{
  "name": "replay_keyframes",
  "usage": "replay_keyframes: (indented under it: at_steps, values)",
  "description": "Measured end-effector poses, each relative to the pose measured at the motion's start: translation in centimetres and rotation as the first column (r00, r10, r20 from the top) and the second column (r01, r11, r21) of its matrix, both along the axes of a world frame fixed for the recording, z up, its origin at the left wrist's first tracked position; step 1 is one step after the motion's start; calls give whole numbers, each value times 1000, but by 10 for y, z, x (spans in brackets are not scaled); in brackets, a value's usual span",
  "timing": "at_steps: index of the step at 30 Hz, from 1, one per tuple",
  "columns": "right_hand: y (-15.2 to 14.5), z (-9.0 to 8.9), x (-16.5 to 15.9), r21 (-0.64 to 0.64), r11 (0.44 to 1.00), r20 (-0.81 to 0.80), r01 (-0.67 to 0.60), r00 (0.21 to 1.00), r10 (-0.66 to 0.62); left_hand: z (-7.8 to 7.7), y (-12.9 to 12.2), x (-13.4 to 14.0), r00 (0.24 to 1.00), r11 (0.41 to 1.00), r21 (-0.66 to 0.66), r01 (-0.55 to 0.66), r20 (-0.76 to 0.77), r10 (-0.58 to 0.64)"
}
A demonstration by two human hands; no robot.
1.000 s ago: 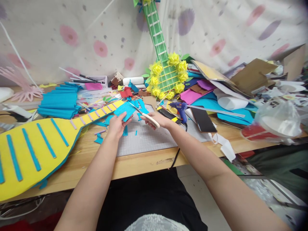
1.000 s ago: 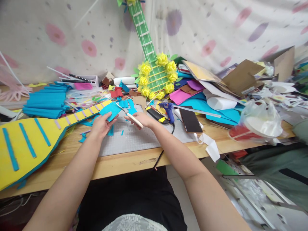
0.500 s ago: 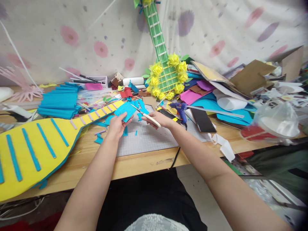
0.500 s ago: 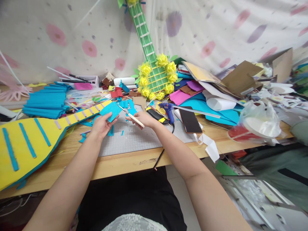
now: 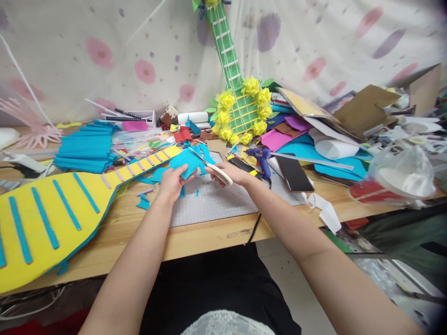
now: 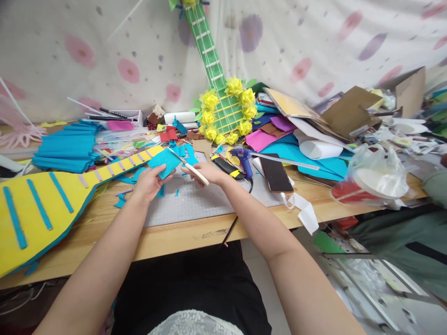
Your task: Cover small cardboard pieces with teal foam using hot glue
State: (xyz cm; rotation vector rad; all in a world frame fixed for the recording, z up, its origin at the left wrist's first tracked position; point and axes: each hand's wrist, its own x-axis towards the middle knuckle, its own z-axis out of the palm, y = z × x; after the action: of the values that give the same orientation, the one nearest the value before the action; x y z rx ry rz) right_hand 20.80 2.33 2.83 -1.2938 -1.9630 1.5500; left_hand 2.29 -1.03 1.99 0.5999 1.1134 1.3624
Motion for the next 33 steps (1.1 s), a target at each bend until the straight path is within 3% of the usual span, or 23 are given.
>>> replay_keyframes:
  at_steps: [19,26,29,33]
  values:
    - [-1,-4,2,52,996,34,74,997,-76,-3,1,-1,1000,1000,-16,14,14,-14]
    - [-7,0,6,-28,999,-119,44,992,-47,-9,4,-7,996,995,58,79,32,-81]
    - [-8,1,12,141,988,-71,59,996,-50,-12,6,-12,992,988,100,115,40,-119]
    - [-12,3,13,511,859,263,1,952,-158,-13,6,-15,984,979,121,167,42,-173]
